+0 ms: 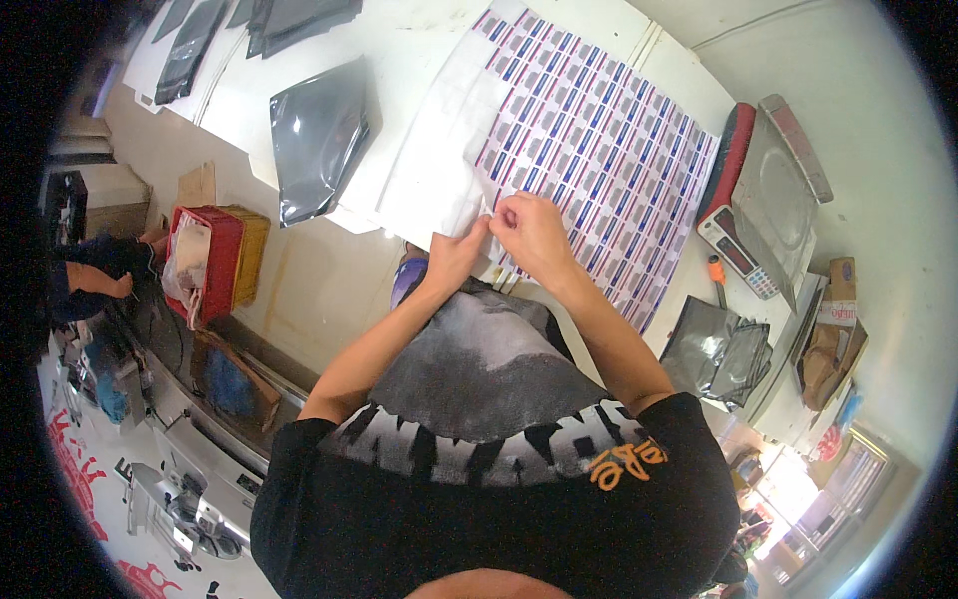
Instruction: The person repeatedly peels individual labels from a large sheet and affixes them to the front of black plastic pouches. After each label is applied, the pouch is placed on a growing stack on the table.
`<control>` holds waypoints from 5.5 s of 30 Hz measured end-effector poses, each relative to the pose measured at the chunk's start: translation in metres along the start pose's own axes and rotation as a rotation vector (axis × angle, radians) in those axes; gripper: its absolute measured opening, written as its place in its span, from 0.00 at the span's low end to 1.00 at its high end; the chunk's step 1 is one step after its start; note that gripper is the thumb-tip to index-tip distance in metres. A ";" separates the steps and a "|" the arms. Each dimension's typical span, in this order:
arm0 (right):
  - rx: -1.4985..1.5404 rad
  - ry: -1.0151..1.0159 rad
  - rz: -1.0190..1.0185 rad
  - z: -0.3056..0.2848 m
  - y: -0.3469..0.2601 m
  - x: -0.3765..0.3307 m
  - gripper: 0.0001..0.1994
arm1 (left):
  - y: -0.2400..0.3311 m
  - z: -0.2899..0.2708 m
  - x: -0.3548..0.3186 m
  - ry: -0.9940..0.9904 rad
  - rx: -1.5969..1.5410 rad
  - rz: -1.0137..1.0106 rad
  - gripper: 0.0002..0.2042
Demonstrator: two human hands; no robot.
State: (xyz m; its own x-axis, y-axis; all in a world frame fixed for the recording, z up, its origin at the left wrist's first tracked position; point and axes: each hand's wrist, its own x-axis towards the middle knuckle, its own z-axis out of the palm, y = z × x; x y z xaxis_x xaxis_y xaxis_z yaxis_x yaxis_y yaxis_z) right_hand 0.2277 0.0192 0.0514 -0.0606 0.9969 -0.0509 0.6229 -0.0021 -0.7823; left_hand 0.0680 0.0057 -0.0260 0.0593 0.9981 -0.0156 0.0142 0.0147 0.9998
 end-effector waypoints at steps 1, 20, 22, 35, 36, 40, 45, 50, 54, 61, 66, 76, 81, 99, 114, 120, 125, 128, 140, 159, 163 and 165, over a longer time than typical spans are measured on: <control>0.014 0.013 0.018 -0.001 -0.002 -0.001 0.07 | 0.002 0.000 0.001 0.000 -0.021 -0.062 0.16; 0.009 -0.106 0.134 -0.013 -0.005 0.009 0.10 | 0.016 -0.005 0.001 -0.017 -0.113 -0.253 0.16; 0.020 -0.132 0.192 -0.014 -0.003 0.010 0.10 | 0.021 -0.006 0.002 0.008 -0.085 -0.270 0.17; 0.201 0.022 0.325 -0.051 0.010 -0.023 0.08 | 0.031 -0.007 0.004 0.085 -0.242 -0.284 0.18; 0.220 0.042 0.308 -0.054 0.015 -0.026 0.08 | 0.033 -0.006 0.004 0.084 -0.245 -0.272 0.18; 0.325 0.146 0.272 -0.057 0.032 -0.037 0.08 | 0.031 -0.008 0.006 0.055 -0.282 -0.325 0.20; 0.606 0.300 0.319 -0.091 0.042 -0.046 0.07 | 0.032 -0.009 0.011 0.060 -0.311 -0.387 0.23; 0.185 0.372 0.018 -0.123 -0.008 -0.042 0.02 | 0.045 -0.040 0.022 -0.498 -0.061 -0.786 0.27; -0.347 0.153 -0.423 -0.120 -0.063 -0.027 0.05 | 0.088 -0.091 0.030 -0.776 0.457 -0.528 0.30; -0.346 -0.078 -0.831 -0.054 -0.104 0.002 0.11 | 0.152 -0.125 0.035 -0.388 -0.347 -0.409 0.20; -0.392 -0.114 -1.009 -0.017 -0.118 0.021 0.12 | 0.140 -0.159 0.055 -0.487 -0.452 -0.394 0.25; -0.471 0.019 -1.045 0.053 -0.158 0.075 0.12 | 0.123 -0.226 0.087 -0.190 -0.180 -0.249 0.11; -0.400 0.267 -0.896 0.105 -0.157 0.090 0.15 | 0.115 -0.253 0.103 -0.042 -0.159 -0.188 0.12; 0.961 0.036 0.379 0.178 -0.198 0.118 0.17 | 0.120 -0.299 0.154 -0.185 -0.092 -0.007 0.14; 0.970 0.050 0.372 0.199 -0.203 0.123 0.09 | 0.095 -0.313 0.163 -0.214 -0.076 0.121 0.11; 0.682 0.114 0.264 0.212 -0.174 0.126 0.09 | 0.081 -0.307 0.177 -0.238 -0.159 -0.024 0.11; 0.517 0.173 0.257 0.197 -0.157 0.152 0.09 | 0.060 -0.284 0.211 -0.221 0.074 0.084 0.09; 0.464 0.244 0.222 0.183 -0.142 0.180 0.10 | 0.062 -0.264 0.240 -0.124 0.106 0.335 0.09; 0.610 0.231 0.251 0.170 -0.108 0.155 0.38 | 0.015 -0.246 0.250 -0.144 -0.222 0.016 0.08; -0.345 0.415 0.108 0.151 -0.131 0.115 0.30 | 0.012 -0.268 0.279 -0.269 -0.575 -0.256 0.16; -0.083 0.492 -0.001 0.163 -0.128 0.129 0.23 | 0.017 -0.265 0.273 -0.275 -0.434 -0.219 0.17; 0.193 0.450 0.145 0.172 -0.133 0.146 0.21 | 0.020 -0.266 0.271 -0.285 -0.373 -0.196 0.17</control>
State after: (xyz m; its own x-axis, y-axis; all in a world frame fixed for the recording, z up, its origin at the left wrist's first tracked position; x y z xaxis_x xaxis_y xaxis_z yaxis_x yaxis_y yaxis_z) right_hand 0.0017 0.1518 0.0407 0.3845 0.9204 0.0717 0.4418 -0.1152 -0.8897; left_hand -0.1808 0.2925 -0.0068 0.3620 0.9193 -0.1541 -0.3023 0.2721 0.9135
